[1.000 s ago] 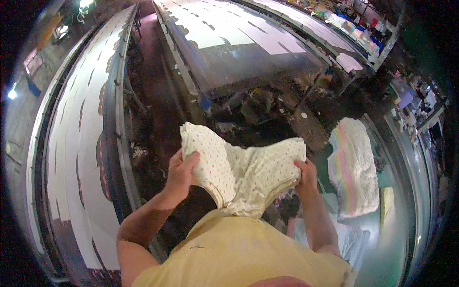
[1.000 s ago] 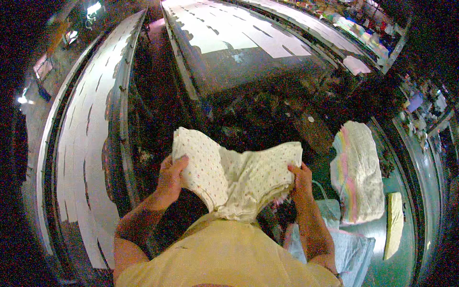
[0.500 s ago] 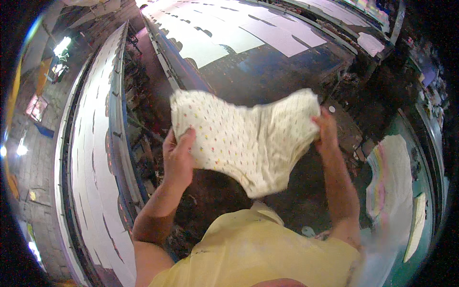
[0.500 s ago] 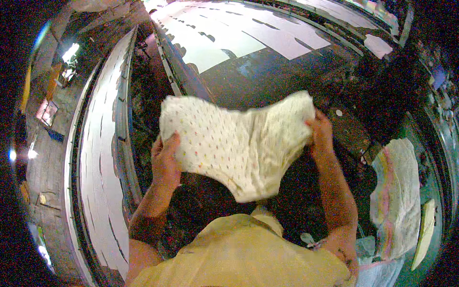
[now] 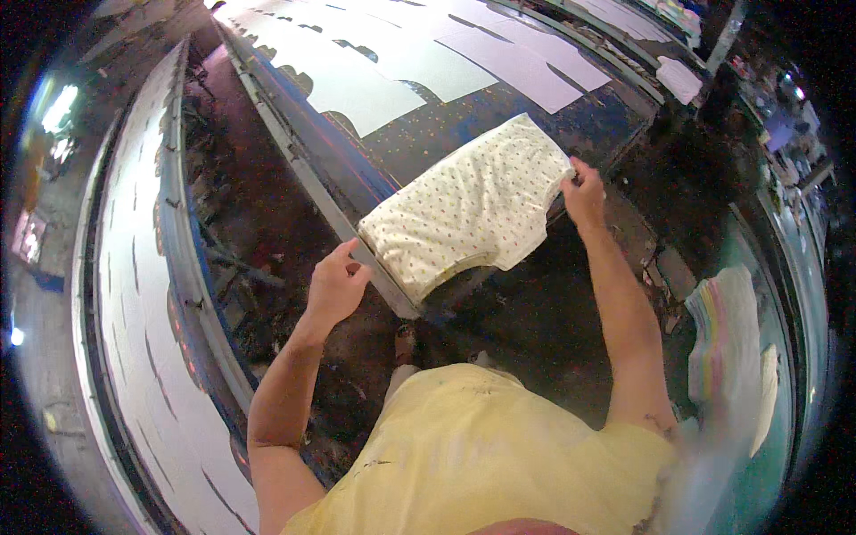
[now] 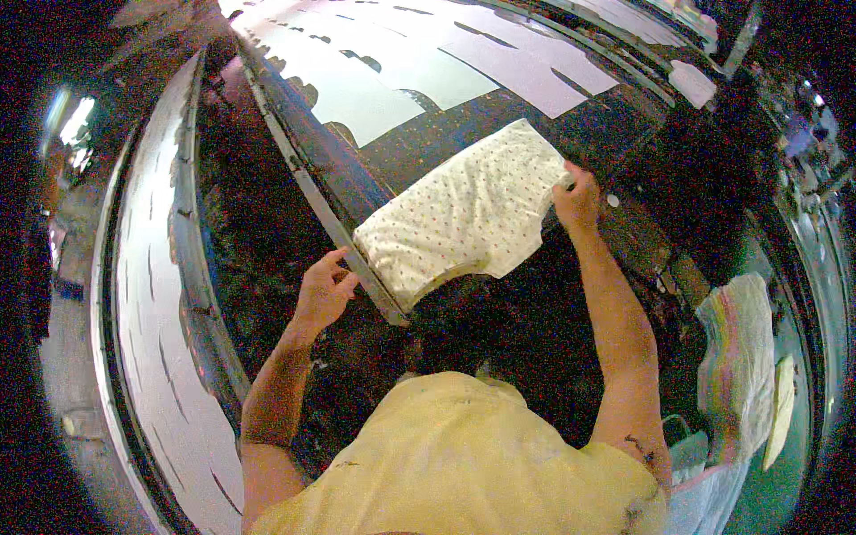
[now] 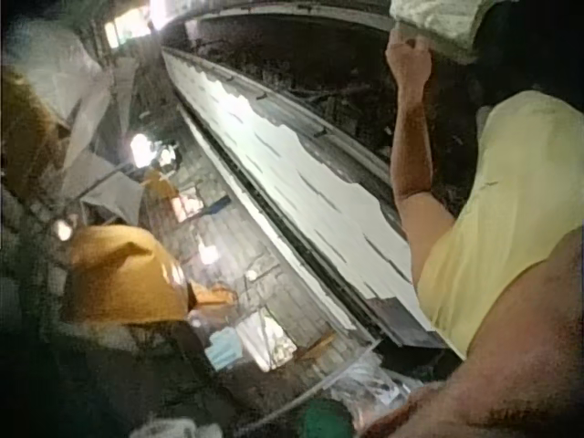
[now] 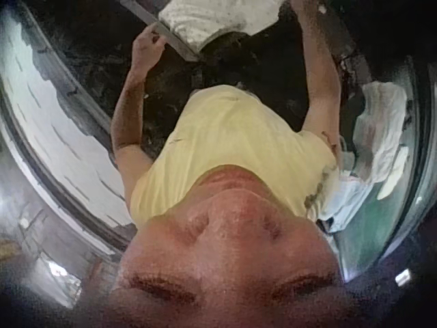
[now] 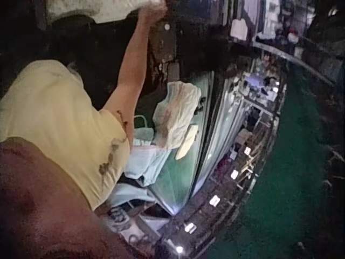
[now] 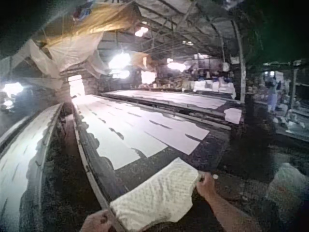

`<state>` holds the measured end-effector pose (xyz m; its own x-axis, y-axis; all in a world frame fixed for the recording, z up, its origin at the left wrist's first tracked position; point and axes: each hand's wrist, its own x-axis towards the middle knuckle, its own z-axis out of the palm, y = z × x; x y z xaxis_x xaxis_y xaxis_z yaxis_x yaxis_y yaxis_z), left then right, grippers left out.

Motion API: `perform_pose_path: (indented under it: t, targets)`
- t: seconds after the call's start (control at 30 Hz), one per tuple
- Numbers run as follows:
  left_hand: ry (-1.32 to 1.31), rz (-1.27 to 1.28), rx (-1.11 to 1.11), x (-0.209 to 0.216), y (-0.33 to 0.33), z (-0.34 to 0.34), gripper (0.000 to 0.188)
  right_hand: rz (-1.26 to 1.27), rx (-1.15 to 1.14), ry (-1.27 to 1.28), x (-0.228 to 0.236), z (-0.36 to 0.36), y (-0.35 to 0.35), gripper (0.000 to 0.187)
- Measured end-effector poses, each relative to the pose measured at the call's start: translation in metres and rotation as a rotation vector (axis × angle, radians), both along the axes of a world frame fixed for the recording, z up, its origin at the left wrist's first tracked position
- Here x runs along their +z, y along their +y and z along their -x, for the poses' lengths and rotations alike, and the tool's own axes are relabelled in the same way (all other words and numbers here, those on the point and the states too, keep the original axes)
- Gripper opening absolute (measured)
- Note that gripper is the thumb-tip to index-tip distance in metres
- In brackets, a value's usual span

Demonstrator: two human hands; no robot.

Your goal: The person assembles small dark components on a green conveyor belt using a wooden block and a small tool, then folds patterned cloth diapers and places them on the belt. The person handles components one at a time and folds diapers by hand.

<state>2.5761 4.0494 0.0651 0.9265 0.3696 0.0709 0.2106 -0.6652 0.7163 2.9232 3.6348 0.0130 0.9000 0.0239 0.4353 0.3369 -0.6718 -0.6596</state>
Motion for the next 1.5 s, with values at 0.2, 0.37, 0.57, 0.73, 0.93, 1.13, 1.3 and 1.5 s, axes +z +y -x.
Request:
perform_pose_path:
  t: [0.2,0.37,0.57,0.73,0.93,1.13,1.3,1.5]
  targets:
    - [-0.192,-0.296,-0.297,0.029,0.016,-0.078,0.064,0.179,-0.005,-0.089,-0.015,0.093,0.034,0.060]
    - [-0.362,-0.406,-0.606,0.019,-0.030,-0.156,0.085,0.268,-0.057,-0.195,0.018,0.159,0.079,0.061]
    - [-0.119,-0.728,-0.881,-0.077,-0.054,-0.224,0.081,0.336,-0.170,-0.197,0.019,0.232,0.086,0.056]
    - [-0.182,-0.656,-0.901,-0.069,-0.047,-0.211,0.081,0.286,-0.315,0.005,-0.015,0.287,0.061,0.053]
    - [-0.221,-0.647,-0.919,-0.073,-0.050,-0.212,0.082,0.156,-0.440,0.134,-0.061,0.333,0.033,0.055]
    - [-0.133,-0.707,-0.904,-0.071,-0.053,-0.213,0.083,0.075,-0.432,0.163,-0.086,0.371,0.010,0.050]
    - [-0.121,-0.722,-0.895,-0.065,-0.056,-0.214,0.083,0.060,-0.469,0.215,-0.096,0.391,-0.014,0.047]
    - [-0.120,-0.709,-0.886,-0.053,-0.067,-0.204,0.079,0.038,-0.476,0.287,-0.108,0.430,-0.021,0.044]
